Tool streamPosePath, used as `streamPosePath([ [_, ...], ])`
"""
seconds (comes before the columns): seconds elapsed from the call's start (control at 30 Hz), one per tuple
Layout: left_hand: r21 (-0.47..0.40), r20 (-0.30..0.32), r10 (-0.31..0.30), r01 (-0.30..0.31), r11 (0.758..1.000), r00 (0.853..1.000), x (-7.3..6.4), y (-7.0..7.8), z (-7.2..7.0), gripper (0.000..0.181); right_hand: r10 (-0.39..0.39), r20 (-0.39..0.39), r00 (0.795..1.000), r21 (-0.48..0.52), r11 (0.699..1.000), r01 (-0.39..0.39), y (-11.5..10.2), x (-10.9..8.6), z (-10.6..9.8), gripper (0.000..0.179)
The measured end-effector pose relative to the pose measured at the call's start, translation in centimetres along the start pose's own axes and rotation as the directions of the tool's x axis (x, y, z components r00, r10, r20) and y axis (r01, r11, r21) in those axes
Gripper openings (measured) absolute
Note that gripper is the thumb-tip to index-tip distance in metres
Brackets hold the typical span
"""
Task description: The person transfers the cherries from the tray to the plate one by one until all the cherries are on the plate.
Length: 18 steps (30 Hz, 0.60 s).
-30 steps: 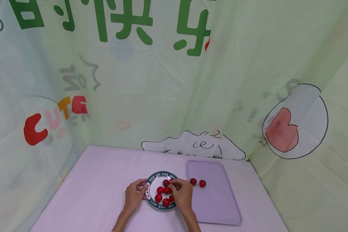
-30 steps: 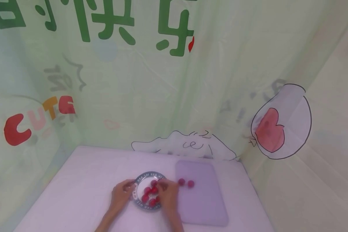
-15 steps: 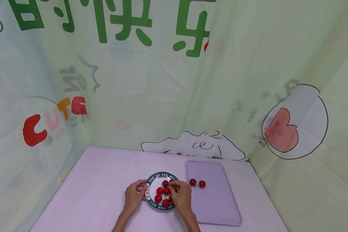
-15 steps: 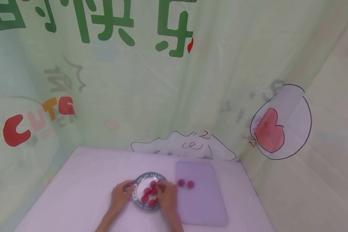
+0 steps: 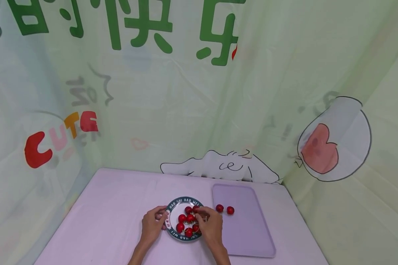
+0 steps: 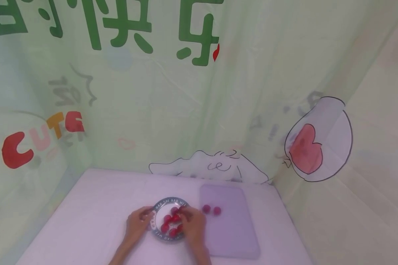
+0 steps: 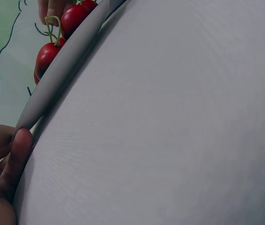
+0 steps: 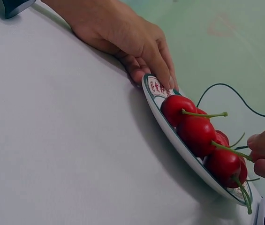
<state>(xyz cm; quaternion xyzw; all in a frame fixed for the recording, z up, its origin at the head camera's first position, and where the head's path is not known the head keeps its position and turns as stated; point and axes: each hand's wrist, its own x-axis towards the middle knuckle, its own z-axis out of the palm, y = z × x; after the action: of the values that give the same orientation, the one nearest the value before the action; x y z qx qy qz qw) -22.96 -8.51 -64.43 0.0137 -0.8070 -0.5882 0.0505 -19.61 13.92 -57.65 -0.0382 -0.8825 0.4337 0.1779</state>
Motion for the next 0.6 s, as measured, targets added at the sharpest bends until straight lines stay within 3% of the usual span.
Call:
streamPosePath([
  [0.27, -0.007, -0.005, 0.003, -0.003, 1.000, 1.000, 0.0, 0.0, 0.0, 0.030, -0.014, -0.090, 0.996, 0.003, 1.000, 0.014, 0.4, 0.1, -0.8, 0.016],
  [0.6, 0.005, -0.007, -0.002, 0.002, 1.000, 1.000, 0.0, 0.0, 0.0, 0.030, 0.014, -0.149, 0.989, 0.005, 1.000, -0.013, 3.3, 1.1, -1.2, 0.020],
])
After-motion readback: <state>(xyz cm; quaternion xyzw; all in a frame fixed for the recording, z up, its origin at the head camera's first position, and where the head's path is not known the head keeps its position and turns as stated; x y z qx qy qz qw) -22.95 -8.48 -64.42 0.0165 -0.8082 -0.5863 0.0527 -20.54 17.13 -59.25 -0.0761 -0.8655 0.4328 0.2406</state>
